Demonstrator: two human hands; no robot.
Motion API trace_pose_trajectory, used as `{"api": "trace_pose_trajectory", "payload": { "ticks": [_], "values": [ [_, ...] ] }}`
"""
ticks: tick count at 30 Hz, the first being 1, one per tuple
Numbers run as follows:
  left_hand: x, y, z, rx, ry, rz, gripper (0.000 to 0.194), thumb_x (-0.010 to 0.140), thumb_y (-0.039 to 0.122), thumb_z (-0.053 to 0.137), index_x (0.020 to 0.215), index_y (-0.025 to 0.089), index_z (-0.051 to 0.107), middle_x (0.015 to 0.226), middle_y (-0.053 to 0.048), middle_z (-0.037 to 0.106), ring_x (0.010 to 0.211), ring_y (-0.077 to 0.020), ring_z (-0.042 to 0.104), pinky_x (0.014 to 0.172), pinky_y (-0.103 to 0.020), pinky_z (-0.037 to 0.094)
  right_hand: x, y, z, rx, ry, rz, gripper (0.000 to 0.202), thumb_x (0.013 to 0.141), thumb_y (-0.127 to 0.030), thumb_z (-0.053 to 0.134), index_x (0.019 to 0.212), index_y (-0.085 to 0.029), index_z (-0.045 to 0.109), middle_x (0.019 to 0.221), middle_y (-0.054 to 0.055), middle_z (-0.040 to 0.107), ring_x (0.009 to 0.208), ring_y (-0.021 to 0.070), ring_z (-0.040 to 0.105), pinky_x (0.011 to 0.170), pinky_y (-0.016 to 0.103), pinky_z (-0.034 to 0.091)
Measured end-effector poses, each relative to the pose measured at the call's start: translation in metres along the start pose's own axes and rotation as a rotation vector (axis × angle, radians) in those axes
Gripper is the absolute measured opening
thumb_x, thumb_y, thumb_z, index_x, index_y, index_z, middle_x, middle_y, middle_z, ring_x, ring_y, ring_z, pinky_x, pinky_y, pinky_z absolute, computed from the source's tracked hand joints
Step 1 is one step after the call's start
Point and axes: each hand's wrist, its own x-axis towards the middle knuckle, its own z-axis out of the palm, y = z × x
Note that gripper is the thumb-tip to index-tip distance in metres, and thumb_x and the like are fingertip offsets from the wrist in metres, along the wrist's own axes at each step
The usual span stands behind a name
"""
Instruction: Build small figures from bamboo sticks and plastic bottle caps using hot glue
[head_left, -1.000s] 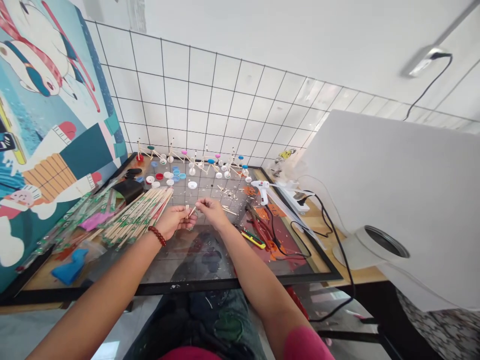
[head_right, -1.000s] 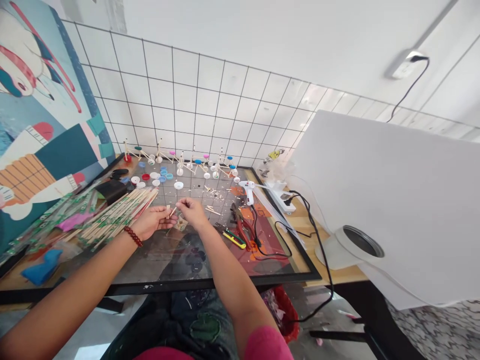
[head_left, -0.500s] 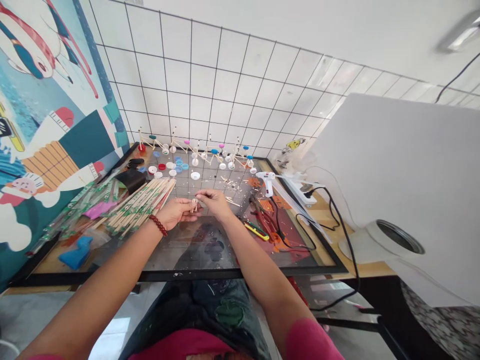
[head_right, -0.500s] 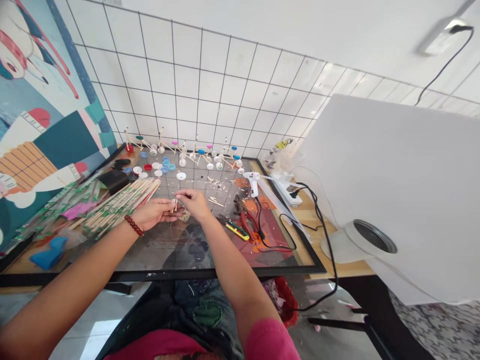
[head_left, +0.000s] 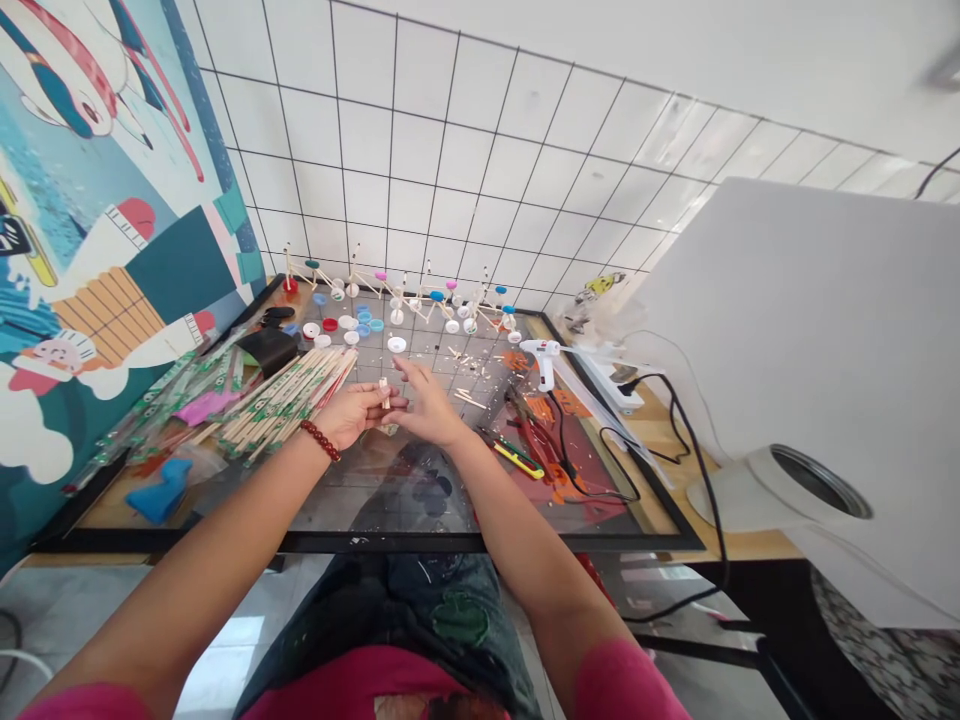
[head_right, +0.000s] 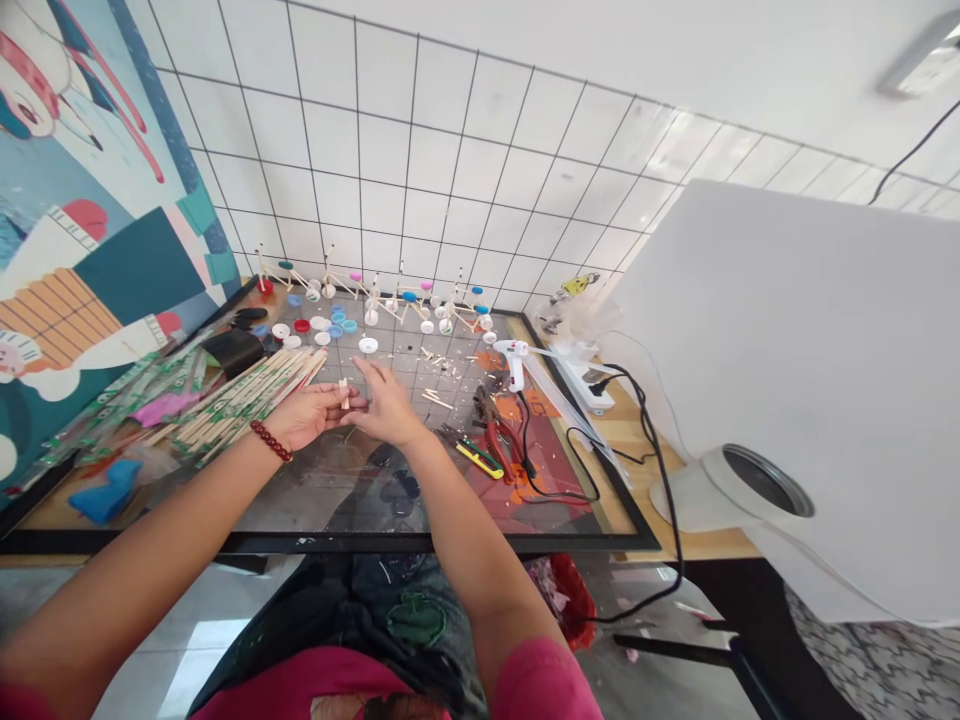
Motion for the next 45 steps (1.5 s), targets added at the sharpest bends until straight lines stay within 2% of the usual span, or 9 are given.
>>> {"api": "trace_pose_trajectory", "payload": {
  "ticks": [4,11,18,25,30,33,36,39,45],
  "values": [
    [-0.003,0.000,0.003,-0.036,0.005,0.003,0.014,0.099,0.009,0.080,0.086,0.011,0.078,0.084,-0.014,0.085,0.067,-0.0171,0.075,0.075,-0.030,0.063,-0.003,-0.007,0.003,-0.205,-0.015,-0.020,0.098,0.083,-0.017,0.086,0.172,-0.017,0.047,0.169,0.023,0.055,0.142,0.0328,0.063,0.129,0.050,0.048],
    [-0.004,-0.004,0.011,-0.062,0.028,0.014,0.031,0.103,0.005,0.073,0.073,0.013,0.074,0.073,-0.007,0.080,0.064,-0.0137,0.071,0.074,-0.028,0.062,-0.007,-0.015,0.004,-0.322,-0.028,-0.020,0.089,0.087,-0.012,0.073,0.171,-0.012,0.046,0.165,0.023,0.061,0.137,0.0324,0.066,0.125,0.051,0.048],
    [-0.005,-0.001,0.010,-0.077,0.032,-0.007,0.031,0.106,0.004,0.067,0.077,0.011,0.077,0.072,-0.010,0.080,0.066,-0.0152,0.072,0.068,-0.025,0.057,-0.004,-0.010,0.004,-0.301,0.004,-0.016,0.108,0.081,-0.028,0.091,0.177,-0.031,0.040,0.169,0.019,0.058,0.141,0.0364,0.066,0.125,0.057,0.048],
    [-0.006,-0.001,0.011,-0.109,0.024,-0.027,0.038,0.106,0.004,0.065,0.071,0.011,0.074,0.076,-0.012,0.081,0.062,-0.0151,0.069,0.075,-0.031,0.060,-0.009,-0.024,0.000,-0.484,-0.037,-0.097,0.089,0.093,-0.024,0.081,0.173,-0.010,0.045,0.172,0.026,0.056,0.149,0.0360,0.059,0.130,0.052,0.037],
    [-0.002,-0.003,0.010,-0.158,0.044,0.021,0.032,0.105,0.003,0.065,0.076,0.012,0.075,0.083,-0.013,0.083,0.078,-0.0193,0.079,0.080,-0.030,0.064,-0.004,-0.025,-0.008,-0.502,-0.002,-0.082,0.083,0.091,-0.031,0.088,0.167,-0.018,0.057,0.170,0.022,0.060,0.151,0.0372,0.060,0.127,0.052,0.043],
    [0.002,-0.003,0.008,-0.192,0.066,0.049,0.026,0.103,0.003,0.067,0.081,0.013,0.075,0.086,-0.010,0.083,0.082,-0.0182,0.082,0.079,-0.027,0.066,0.002,-0.012,-0.036,-0.463,0.034,0.022,0.062,0.091,-0.036,0.091,0.149,-0.025,0.076,0.159,0.016,0.071,0.141,0.0327,0.069,0.118,0.046,0.054],
    [0.005,-0.003,0.006,-0.218,0.063,0.047,0.019,0.102,0.004,0.072,0.085,0.012,0.075,0.091,-0.011,0.085,0.084,-0.0193,0.084,0.084,-0.030,0.069,0.001,0.002,-0.076,-0.568,0.113,0.277,0.024,0.099,-0.025,0.079,0.121,-0.027,0.088,0.127,0.013,0.086,0.113,0.0291,0.080,0.104,0.042,0.060],
    [0.006,-0.004,0.005,-0.229,0.029,0.047,0.013,0.100,0.006,0.076,0.089,0.012,0.076,0.095,-0.013,0.086,0.088,-0.0212,0.085,0.090,-0.033,0.069,-0.006,0.007,-0.101,-0.686,0.080,0.420,0.019,0.097,-0.016,0.074,0.099,-0.025,0.091,0.106,0.014,0.089,0.106,0.0323,0.082,0.095,0.042,0.060],
    [0.009,-0.005,0.004,-0.270,0.059,0.096,0.014,0.103,0.008,0.072,0.090,0.012,0.074,0.091,-0.011,0.085,0.086,-0.0190,0.085,0.089,-0.031,0.069,0.000,-0.007,-0.069,-0.702,-0.093,0.457,0.022,0.101,-0.025,0.072,0.112,-0.027,0.091,0.118,0.011,0.090,0.117,0.0296,0.081,0.097,0.034,0.059]
  ]
}}
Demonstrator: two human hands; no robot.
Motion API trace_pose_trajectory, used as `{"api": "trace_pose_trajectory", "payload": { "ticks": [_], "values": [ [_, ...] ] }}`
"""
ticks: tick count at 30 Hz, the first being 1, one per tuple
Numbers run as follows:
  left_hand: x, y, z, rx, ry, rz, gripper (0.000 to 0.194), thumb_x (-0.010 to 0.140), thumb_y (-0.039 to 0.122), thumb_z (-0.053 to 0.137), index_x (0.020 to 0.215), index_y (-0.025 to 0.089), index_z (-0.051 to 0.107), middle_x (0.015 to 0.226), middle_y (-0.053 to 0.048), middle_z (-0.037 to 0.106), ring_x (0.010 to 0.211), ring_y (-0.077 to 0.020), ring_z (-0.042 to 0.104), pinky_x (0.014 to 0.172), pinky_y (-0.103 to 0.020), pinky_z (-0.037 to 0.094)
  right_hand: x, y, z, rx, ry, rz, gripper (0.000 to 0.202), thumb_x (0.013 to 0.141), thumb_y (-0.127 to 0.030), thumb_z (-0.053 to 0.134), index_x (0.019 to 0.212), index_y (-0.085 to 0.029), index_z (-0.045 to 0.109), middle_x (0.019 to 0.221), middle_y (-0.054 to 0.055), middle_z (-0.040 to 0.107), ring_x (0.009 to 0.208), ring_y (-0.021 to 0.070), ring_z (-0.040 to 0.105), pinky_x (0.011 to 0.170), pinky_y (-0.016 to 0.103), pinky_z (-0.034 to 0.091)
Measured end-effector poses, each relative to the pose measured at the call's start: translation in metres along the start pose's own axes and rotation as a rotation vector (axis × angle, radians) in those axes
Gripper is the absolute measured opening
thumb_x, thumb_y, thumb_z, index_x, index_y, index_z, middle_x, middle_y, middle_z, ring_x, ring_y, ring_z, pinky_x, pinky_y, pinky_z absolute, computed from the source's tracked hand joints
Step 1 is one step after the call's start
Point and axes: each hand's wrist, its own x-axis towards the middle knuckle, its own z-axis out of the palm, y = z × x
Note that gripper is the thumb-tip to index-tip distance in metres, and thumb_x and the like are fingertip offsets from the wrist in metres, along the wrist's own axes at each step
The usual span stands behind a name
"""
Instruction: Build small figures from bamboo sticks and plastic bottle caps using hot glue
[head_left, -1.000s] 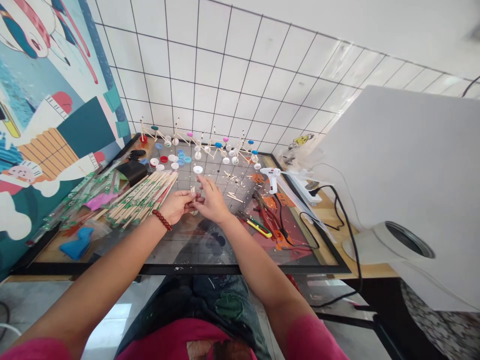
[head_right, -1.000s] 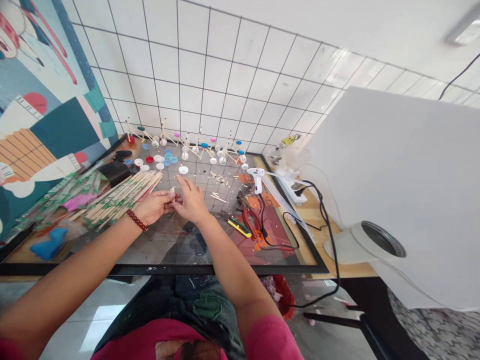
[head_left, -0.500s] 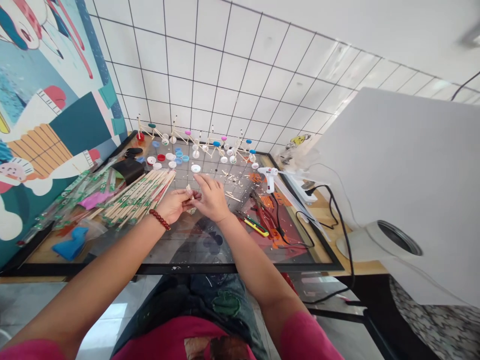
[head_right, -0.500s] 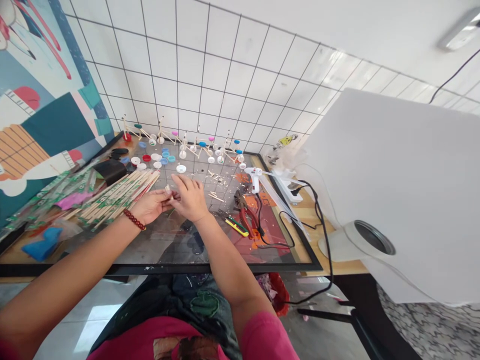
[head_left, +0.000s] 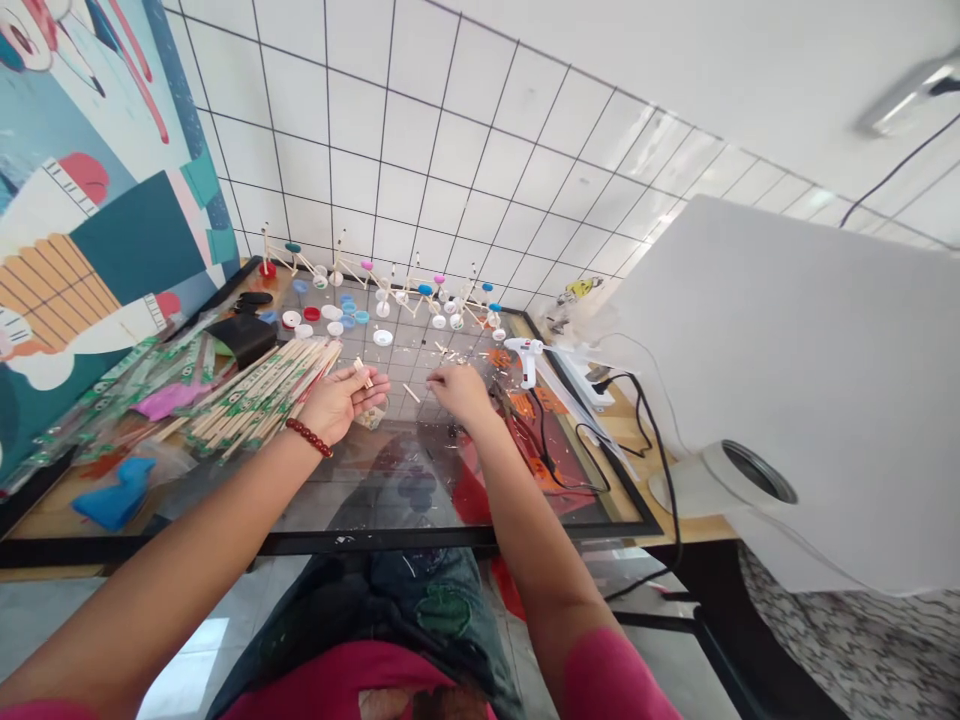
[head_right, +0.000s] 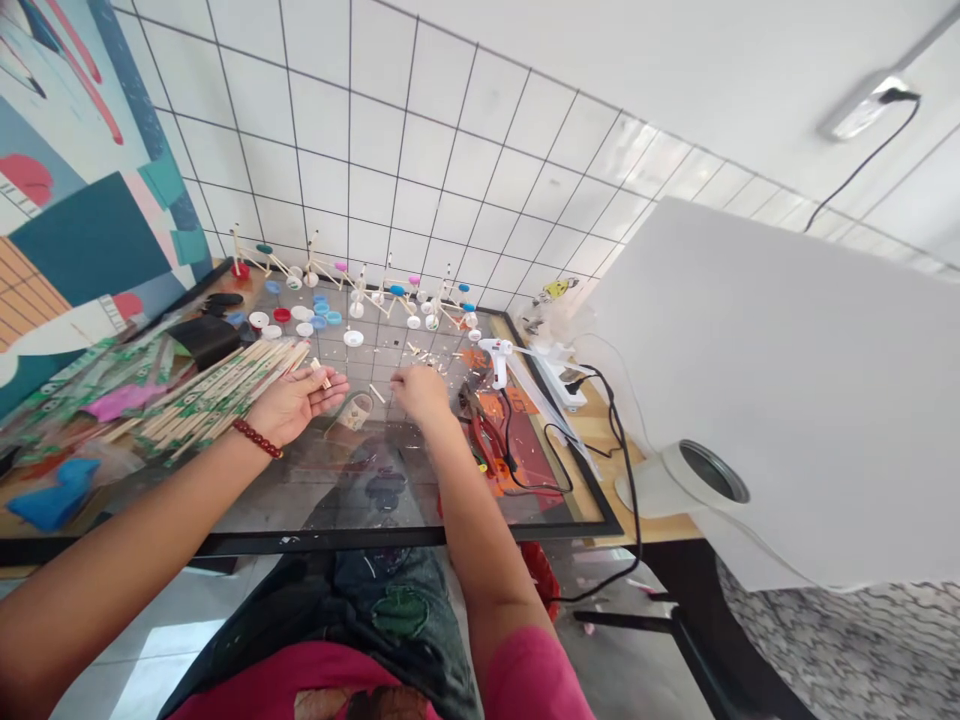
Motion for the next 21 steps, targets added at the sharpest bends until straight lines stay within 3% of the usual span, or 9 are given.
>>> {"api": "trace_pose_trajectory", "payload": {
  "ticks": [3,8,13,17,21],
  "values": [
    [0.002,-0.001,-0.001,0.004,0.013,0.012,0.012,0.103,0.008,0.073,0.092,0.011,0.074,0.091,-0.012,0.085,0.085,-0.0196,0.085,0.089,-0.032,0.069,0.004,-0.019,0.014,0.026,-0.043,-0.016,0.017,0.099,-0.024,0.076,0.106,-0.024,0.092,0.113,0.013,0.090,0.115,0.0298,0.082,0.097,0.033,0.059],
    [-0.001,0.000,-0.001,0.023,0.011,-0.010,0.013,0.105,0.007,0.072,0.093,0.011,0.074,0.093,-0.014,0.085,0.088,-0.0195,0.084,0.091,-0.032,0.066,0.004,-0.026,0.025,0.156,-0.044,-0.042,0.016,0.098,-0.016,0.073,0.096,-0.020,0.088,0.104,0.014,0.089,0.106,0.0279,0.082,0.093,0.032,0.060],
    [-0.005,-0.003,0.002,0.058,-0.003,-0.075,0.016,0.103,0.003,0.073,0.088,0.009,0.074,0.087,-0.015,0.083,0.079,-0.0193,0.082,0.088,-0.033,0.067,-0.003,-0.031,0.040,0.498,-0.088,-0.095,0.020,0.107,-0.033,0.070,0.110,-0.019,0.084,0.090,0.006,0.086,0.083,0.0193,0.081,0.078,0.028,0.062],
    [-0.004,-0.005,0.003,0.092,-0.013,-0.129,0.017,0.101,0.003,0.075,0.086,0.011,0.076,0.078,-0.009,0.081,0.077,-0.0201,0.083,0.079,-0.029,0.068,-0.002,-0.033,0.052,0.940,-0.055,-0.121,0.027,0.093,-0.046,0.088,0.089,-0.020,0.080,0.082,0.003,0.080,0.075,0.0183,0.075,0.075,0.031,0.061],
    [-0.007,-0.005,0.004,0.165,-0.031,-0.164,0.019,0.103,0.007,0.075,0.085,0.013,0.076,0.076,-0.009,0.081,0.079,-0.0200,0.084,0.078,-0.028,0.068,0.001,-0.030,0.057,0.993,-0.003,-0.167,0.028,0.087,-0.048,0.092,0.083,-0.022,0.080,0.081,0.002,0.079,0.075,0.0180,0.070,0.074,0.031,0.058]
  ]
}}
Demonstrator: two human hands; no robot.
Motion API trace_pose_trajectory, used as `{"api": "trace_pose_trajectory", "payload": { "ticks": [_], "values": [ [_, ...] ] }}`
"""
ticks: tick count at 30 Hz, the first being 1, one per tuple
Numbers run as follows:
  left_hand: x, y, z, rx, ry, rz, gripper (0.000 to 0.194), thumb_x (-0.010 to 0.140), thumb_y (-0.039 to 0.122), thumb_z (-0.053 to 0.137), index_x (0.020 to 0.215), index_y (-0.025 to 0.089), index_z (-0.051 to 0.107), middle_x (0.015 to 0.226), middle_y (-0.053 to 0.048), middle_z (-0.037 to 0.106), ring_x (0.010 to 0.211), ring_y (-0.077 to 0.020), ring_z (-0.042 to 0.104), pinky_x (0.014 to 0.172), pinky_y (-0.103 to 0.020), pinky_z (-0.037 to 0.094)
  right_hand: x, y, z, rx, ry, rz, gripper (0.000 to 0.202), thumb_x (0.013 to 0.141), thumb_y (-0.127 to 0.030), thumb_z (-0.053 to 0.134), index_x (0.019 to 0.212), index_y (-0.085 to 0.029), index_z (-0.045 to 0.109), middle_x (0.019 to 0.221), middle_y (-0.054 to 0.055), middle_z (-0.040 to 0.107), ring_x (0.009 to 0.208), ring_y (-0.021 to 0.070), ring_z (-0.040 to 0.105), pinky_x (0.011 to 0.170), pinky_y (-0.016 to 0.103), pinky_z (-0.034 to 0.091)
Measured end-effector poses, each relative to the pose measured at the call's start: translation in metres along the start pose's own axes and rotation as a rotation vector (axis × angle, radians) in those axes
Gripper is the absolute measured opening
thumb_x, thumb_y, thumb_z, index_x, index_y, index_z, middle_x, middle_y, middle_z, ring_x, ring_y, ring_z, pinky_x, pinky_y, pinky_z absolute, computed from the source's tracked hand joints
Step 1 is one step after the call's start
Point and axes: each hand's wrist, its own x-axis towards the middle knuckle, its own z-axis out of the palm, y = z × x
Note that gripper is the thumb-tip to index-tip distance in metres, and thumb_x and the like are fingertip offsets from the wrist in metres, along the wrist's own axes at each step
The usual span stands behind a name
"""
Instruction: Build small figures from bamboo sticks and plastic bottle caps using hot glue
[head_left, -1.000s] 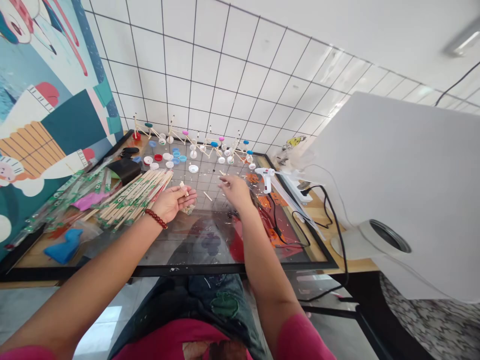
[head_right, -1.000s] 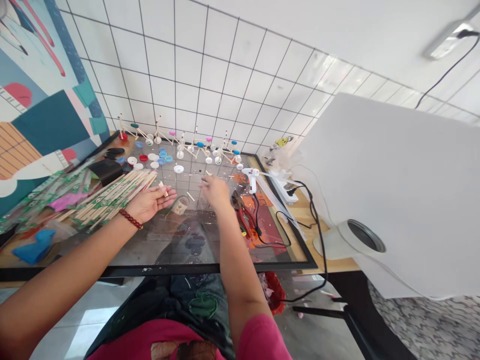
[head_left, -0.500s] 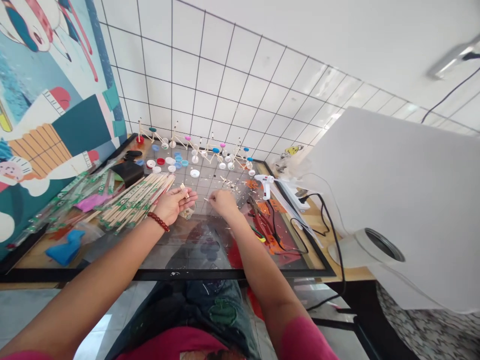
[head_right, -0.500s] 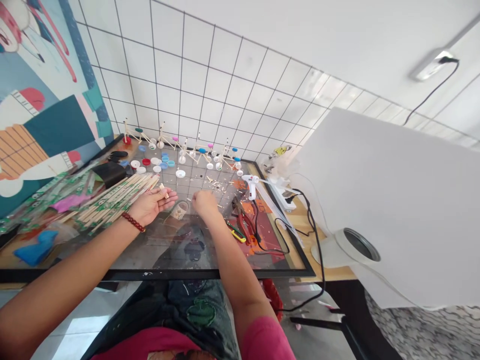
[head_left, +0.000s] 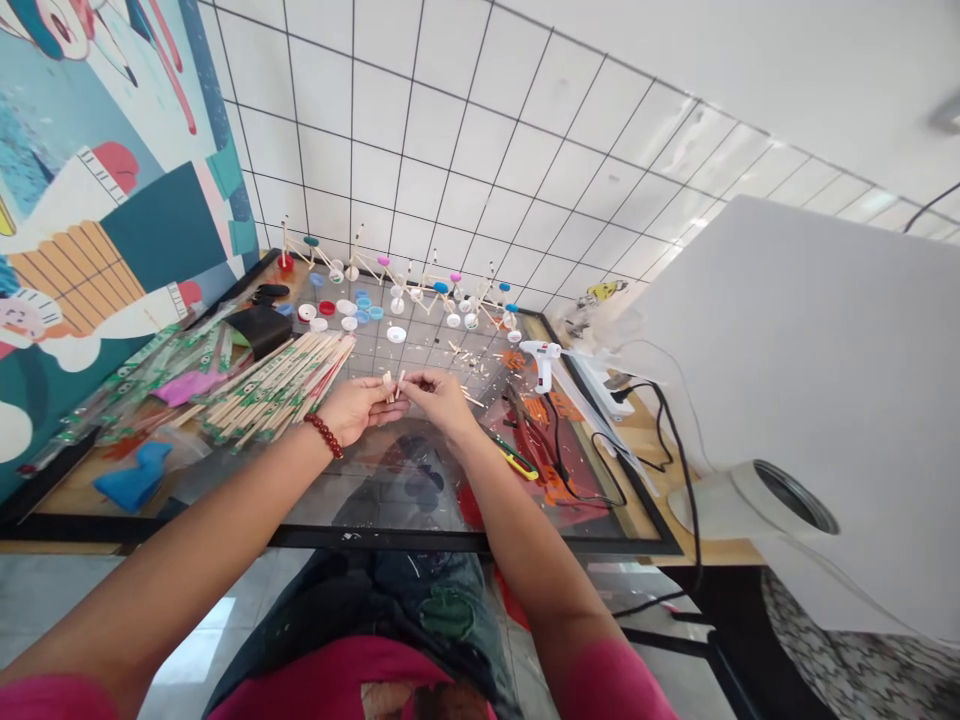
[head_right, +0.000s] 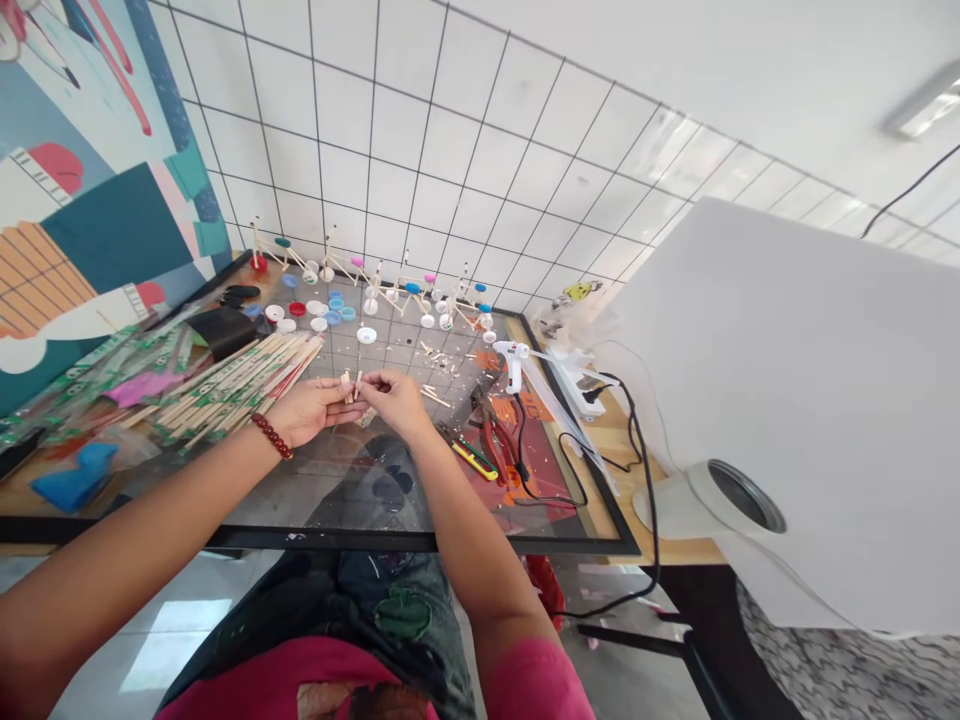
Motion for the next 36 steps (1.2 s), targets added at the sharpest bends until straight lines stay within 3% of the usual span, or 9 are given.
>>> {"api": "trace_pose_trajectory", "payload": {
  "ticks": [6,13,17,20,23,25,27,30,36],
  "values": [
    [-0.007,0.002,0.001,0.062,-0.027,0.002,0.022,0.104,0.003,0.068,0.086,0.008,0.078,0.078,-0.013,0.083,0.071,-0.0180,0.081,0.073,-0.027,0.068,0.002,0.005,-0.002,0.071,0.039,0.002,0.032,0.075,-0.041,0.099,0.098,-0.024,0.085,0.079,-0.002,0.074,0.068,0.0148,0.064,0.067,0.028,0.056],
    [-0.007,0.002,-0.004,0.115,-0.079,-0.019,0.014,0.099,0.005,0.078,0.085,0.011,0.080,0.082,-0.014,0.085,0.076,-0.0204,0.084,0.075,-0.027,0.070,0.004,0.010,-0.005,-0.015,-0.008,-0.147,0.014,0.082,-0.033,0.094,0.094,-0.028,0.091,0.083,0.002,0.077,0.079,0.0210,0.070,0.081,0.037,0.061],
    [-0.004,0.001,-0.007,0.138,-0.119,-0.023,0.008,0.096,0.010,0.085,0.089,0.011,0.081,0.086,-0.014,0.086,0.076,-0.0211,0.085,0.075,-0.027,0.070,0.004,0.013,-0.007,-0.052,-0.024,-0.176,0.016,0.082,-0.023,0.091,0.097,-0.029,0.091,0.086,0.002,0.077,0.082,0.0216,0.071,0.083,0.037,0.061],
    [-0.004,0.001,-0.006,0.122,-0.112,-0.029,0.007,0.096,0.008,0.084,0.089,0.010,0.081,0.086,-0.015,0.086,0.074,-0.0211,0.084,0.073,-0.028,0.069,0.002,0.013,-0.009,-0.108,-0.040,-0.215,0.016,0.088,-0.024,0.087,0.103,-0.028,0.091,0.087,0.003,0.077,0.084,0.0219,0.071,0.084,0.038,0.062],
    [-0.007,0.002,-0.002,0.031,-0.049,0.000,0.016,0.097,0.002,0.078,0.083,0.010,0.078,0.081,-0.012,0.084,0.069,-0.0189,0.081,0.071,-0.027,0.067,-0.004,0.007,-0.010,-0.199,-0.044,-0.305,0.047,0.088,-0.033,0.089,0.135,-0.030,0.083,0.115,0.007,0.081,0.097,0.0239,0.074,0.093,0.042,0.064],
    [-0.009,0.003,0.001,-0.027,-0.034,0.018,0.021,0.098,0.001,0.075,0.080,0.011,0.076,0.079,-0.012,0.083,0.068,-0.0173,0.079,0.066,-0.024,0.063,-0.010,0.000,-0.009,-0.300,-0.056,-0.377,0.085,0.081,-0.038,0.097,0.160,-0.031,0.067,0.145,0.013,0.074,0.119,0.0299,0.073,0.107,0.049,0.061],
    [-0.010,0.002,0.002,-0.062,-0.037,0.033,0.024,0.100,0.002,0.074,0.078,0.012,0.076,0.080,-0.012,0.083,0.068,-0.0164,0.077,0.061,-0.022,0.056,-0.016,-0.008,-0.007,-0.437,-0.076,-0.416,0.107,0.077,-0.037,0.101,0.172,-0.032,0.053,0.163,0.017,0.063,0.140,0.0371,0.066,0.120,0.055,0.054],
    [-0.010,-0.001,0.002,-0.071,-0.042,0.058,0.026,0.098,0.004,0.077,0.073,0.012,0.076,0.079,-0.012,0.082,0.066,-0.0153,0.073,0.063,-0.022,0.055,-0.020,-0.016,-0.003,-0.613,-0.092,-0.421,0.102,0.084,-0.029,0.094,0.175,-0.034,0.048,0.169,0.017,0.059,0.152,0.0412,0.058,0.126,0.058,0.048],
    [-0.009,-0.007,0.005,-0.075,-0.041,0.104,0.028,0.088,0.006,0.090,0.066,0.013,0.074,0.068,-0.006,0.076,0.063,-0.0144,0.070,0.072,-0.026,0.060,-0.022,-0.020,0.002,-0.717,-0.063,-0.416,0.089,0.092,-0.021,0.079,0.175,-0.031,0.048,0.169,0.017,0.061,0.146,0.0412,0.062,0.127,0.059,0.044]
  ]
}}
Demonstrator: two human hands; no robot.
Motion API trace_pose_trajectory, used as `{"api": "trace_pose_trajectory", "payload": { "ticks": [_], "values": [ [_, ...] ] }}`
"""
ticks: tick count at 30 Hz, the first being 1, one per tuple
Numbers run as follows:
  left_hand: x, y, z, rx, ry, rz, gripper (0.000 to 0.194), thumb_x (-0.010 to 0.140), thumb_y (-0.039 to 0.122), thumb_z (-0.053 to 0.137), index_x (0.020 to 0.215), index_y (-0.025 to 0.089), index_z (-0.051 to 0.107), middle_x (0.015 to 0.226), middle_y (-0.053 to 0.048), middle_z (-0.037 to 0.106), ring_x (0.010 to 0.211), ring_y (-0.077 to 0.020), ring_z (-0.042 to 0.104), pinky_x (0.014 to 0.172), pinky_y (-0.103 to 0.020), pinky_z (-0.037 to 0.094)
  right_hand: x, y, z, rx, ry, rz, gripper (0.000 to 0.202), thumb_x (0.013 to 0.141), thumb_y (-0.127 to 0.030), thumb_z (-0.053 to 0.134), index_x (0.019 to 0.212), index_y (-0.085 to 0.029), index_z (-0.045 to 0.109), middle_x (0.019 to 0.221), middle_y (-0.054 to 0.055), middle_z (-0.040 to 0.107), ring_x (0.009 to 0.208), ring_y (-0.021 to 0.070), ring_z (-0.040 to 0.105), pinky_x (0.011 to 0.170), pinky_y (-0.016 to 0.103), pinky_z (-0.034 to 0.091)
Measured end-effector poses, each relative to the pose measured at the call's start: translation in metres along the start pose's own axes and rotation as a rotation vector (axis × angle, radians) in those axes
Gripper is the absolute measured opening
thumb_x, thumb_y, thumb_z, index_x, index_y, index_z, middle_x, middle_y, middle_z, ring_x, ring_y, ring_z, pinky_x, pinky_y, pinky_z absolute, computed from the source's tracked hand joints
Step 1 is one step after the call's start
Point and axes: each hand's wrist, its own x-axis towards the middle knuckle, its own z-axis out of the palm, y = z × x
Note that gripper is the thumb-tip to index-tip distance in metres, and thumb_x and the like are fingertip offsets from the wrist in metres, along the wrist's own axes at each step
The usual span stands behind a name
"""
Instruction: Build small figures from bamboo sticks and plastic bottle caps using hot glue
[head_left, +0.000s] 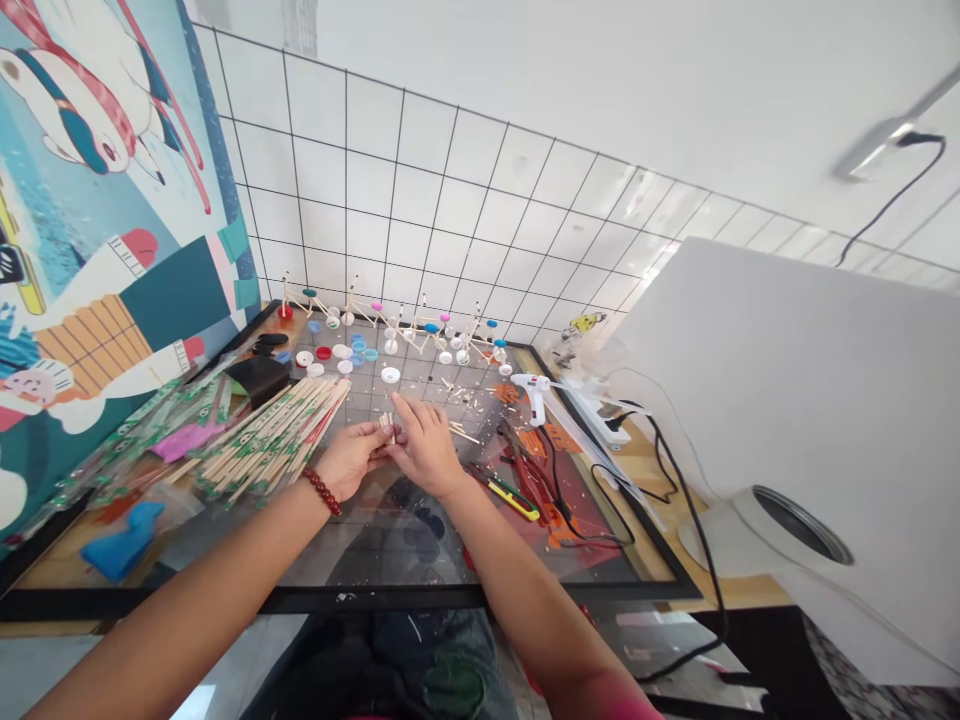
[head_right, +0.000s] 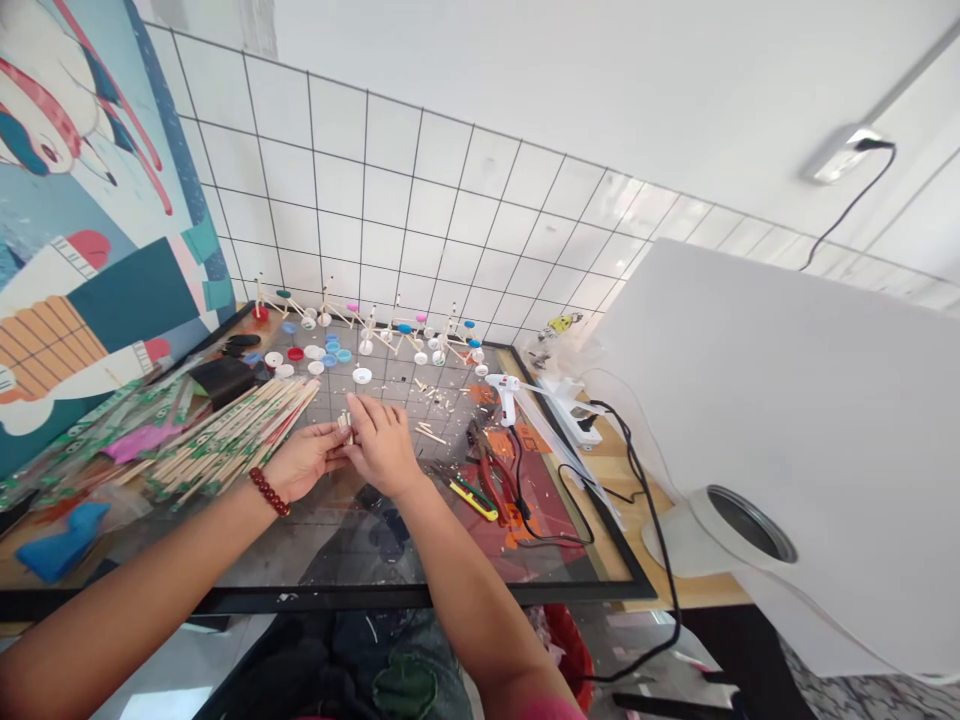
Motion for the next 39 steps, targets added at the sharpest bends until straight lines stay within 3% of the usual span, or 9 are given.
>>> {"api": "trace_pose_trajectory", "payload": {
  "ticks": [4,8,14,21,25,29,31,34,39],
  "values": [
    [-0.001,-0.001,0.000,0.004,0.001,0.037,0.026,0.087,0.009,0.093,0.068,0.013,0.076,0.071,-0.007,0.079,0.065,-0.0147,0.072,0.074,-0.026,0.061,0.001,0.003,0.004,0.022,0.031,0.050,0.091,0.088,-0.021,0.084,0.173,-0.028,0.052,0.169,0.019,0.061,0.149,0.0432,0.061,0.127,0.060,0.044],
    [0.001,0.002,-0.003,0.044,0.024,0.075,0.017,0.087,0.013,0.095,0.078,0.012,0.080,0.078,-0.010,0.083,0.067,-0.0151,0.075,0.070,-0.024,0.061,0.005,0.012,0.005,0.207,0.105,0.125,0.096,0.080,-0.041,0.098,0.167,-0.026,0.059,0.165,0.021,0.062,0.147,0.0419,0.062,0.124,0.058,0.050],
    [0.000,-0.001,-0.004,0.146,-0.046,0.032,0.018,0.084,0.015,0.098,0.079,0.011,0.082,0.077,-0.012,0.083,0.070,-0.0202,0.081,0.069,-0.026,0.065,0.009,0.019,0.003,0.709,0.079,0.255,0.034,0.097,-0.056,0.081,0.116,-0.028,0.088,0.126,0.009,0.084,0.117,0.0266,0.076,0.106,0.045,0.062],
    [-0.001,-0.004,-0.003,0.214,-0.113,-0.058,0.018,0.087,0.010,0.094,0.076,0.012,0.080,0.076,-0.012,0.082,0.065,-0.0187,0.079,0.067,-0.027,0.065,0.009,0.014,0.016,0.939,0.003,0.437,0.050,0.079,-0.071,0.089,0.091,-0.022,0.087,0.078,0.002,0.078,0.067,0.0165,0.066,0.062,0.029,0.056],
    [-0.001,-0.004,-0.004,0.220,-0.125,-0.099,0.016,0.089,0.006,0.089,0.077,0.013,0.080,0.081,-0.015,0.084,0.071,-0.0216,0.081,0.072,-0.030,0.067,0.009,0.014,0.021,0.954,0.015,0.431,0.049,0.075,-0.069,0.092,0.088,-0.022,0.086,0.087,0.003,0.082,0.075,0.0175,0.070,0.065,0.029,0.058],
    [-0.001,-0.002,-0.005,0.192,-0.130,-0.094,0.020,0.094,0.008,0.084,0.077,0.018,0.082,0.087,-0.014,0.086,0.080,-0.0224,0.083,0.076,-0.029,0.067,0.007,0.015,0.018,0.893,0.016,0.407,0.044,0.086,-0.062,0.087,0.105,-0.023,0.087,0.103,0.007,0.085,0.091,0.0218,0.076,0.078,0.035,0.066],
    [-0.001,0.000,-0.005,0.134,-0.096,-0.071,0.022,0.096,0.008,0.081,0.078,0.018,0.081,0.087,-0.013,0.086,0.082,-0.0217,0.083,0.076,-0.028,0.067,0.005,0.015,0.012,0.763,0.025,0.298,0.056,0.084,-0.053,0.093,0.131,-0.026,0.083,0.128,0.010,0.083,0.111,0.0260,0.078,0.096,0.042,0.067],
    [0.000,0.004,-0.006,0.067,-0.063,-0.071,0.022,0.097,0.005,0.079,0.078,0.016,0.080,0.084,-0.013,0.084,0.082,-0.0210,0.082,0.068,-0.025,0.062,0.000,0.013,0.001,0.400,-0.016,0.074,0.098,0.072,-0.035,0.103,0.162,-0.032,0.064,0.162,0.014,0.067,0.145,0.0343,0.067,0.121,0.053,0.057],
    [-0.001,0.004,-0.005,0.060,-0.055,-0.081,0.027,0.094,0.000,0.078,0.071,0.014,0.079,0.078,-0.011,0.082,0.067,-0.0154,0.076,0.073,-0.025,0.065,-0.003,0.008,-0.003,0.092,-0.032,-0.006,0.097,0.086,-0.021,0.087,0.174,-0.033,0.049,0.171,0.015,0.059,0.156,0.0376,0.058,0.126,0.057,0.051]
  ]
}}
